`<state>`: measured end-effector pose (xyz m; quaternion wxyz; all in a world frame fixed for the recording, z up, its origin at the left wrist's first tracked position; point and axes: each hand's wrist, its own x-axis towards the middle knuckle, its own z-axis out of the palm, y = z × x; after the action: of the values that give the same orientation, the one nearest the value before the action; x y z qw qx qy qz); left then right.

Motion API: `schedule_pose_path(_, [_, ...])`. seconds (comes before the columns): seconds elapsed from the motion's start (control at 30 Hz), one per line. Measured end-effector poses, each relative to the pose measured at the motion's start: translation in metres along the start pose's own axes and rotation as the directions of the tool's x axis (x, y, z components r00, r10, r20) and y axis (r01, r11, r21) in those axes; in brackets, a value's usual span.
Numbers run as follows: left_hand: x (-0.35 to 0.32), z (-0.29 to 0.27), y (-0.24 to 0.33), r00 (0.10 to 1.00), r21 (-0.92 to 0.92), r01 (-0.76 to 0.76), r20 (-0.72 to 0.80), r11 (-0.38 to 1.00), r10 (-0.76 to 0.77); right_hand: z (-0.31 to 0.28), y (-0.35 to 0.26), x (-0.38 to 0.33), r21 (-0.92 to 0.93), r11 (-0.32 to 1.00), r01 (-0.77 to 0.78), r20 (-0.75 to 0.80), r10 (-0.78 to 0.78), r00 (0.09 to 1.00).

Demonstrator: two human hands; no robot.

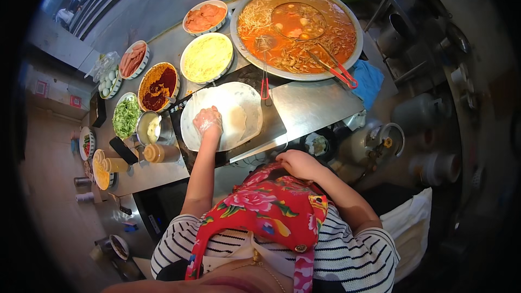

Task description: The person assembles a street food wrap by layering noodles, egg, sausage, and vegetables onto a thin crepe, then folds and wraps it in foil. The person uses tongs and a ladle to handle ingredients and places the finished wrap into a plastic bag.

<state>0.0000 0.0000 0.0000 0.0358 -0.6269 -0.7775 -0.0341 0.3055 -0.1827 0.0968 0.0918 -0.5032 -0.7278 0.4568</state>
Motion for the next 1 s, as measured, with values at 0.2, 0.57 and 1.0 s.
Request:
schedule_pose_path(0.2, [-0.007,-0.015,0.015,0.999,-0.084,0.001,-0.052,0.997,-0.006,-0.122,0.01,0.103,-0.202,0.967,0.152,-0.453,-0.23,0.861])
schedule_pose_path(0.57, [0.005,-0.088,0.162,0.957,-0.471,-0.241,0.033,0.849,0.289,-0.266,0.186,0.119,-0.431,0.619,-0.656,-0.387,0.53,0.754])
schedule_pose_path(1.0, [0.116,-0.078,0.218,0.928,-0.481,0.014,0.332,0.876,0.168,-0.356,0.086,0.205,-0.774,0.571,-0.273,-0.219,0.164,0.962])
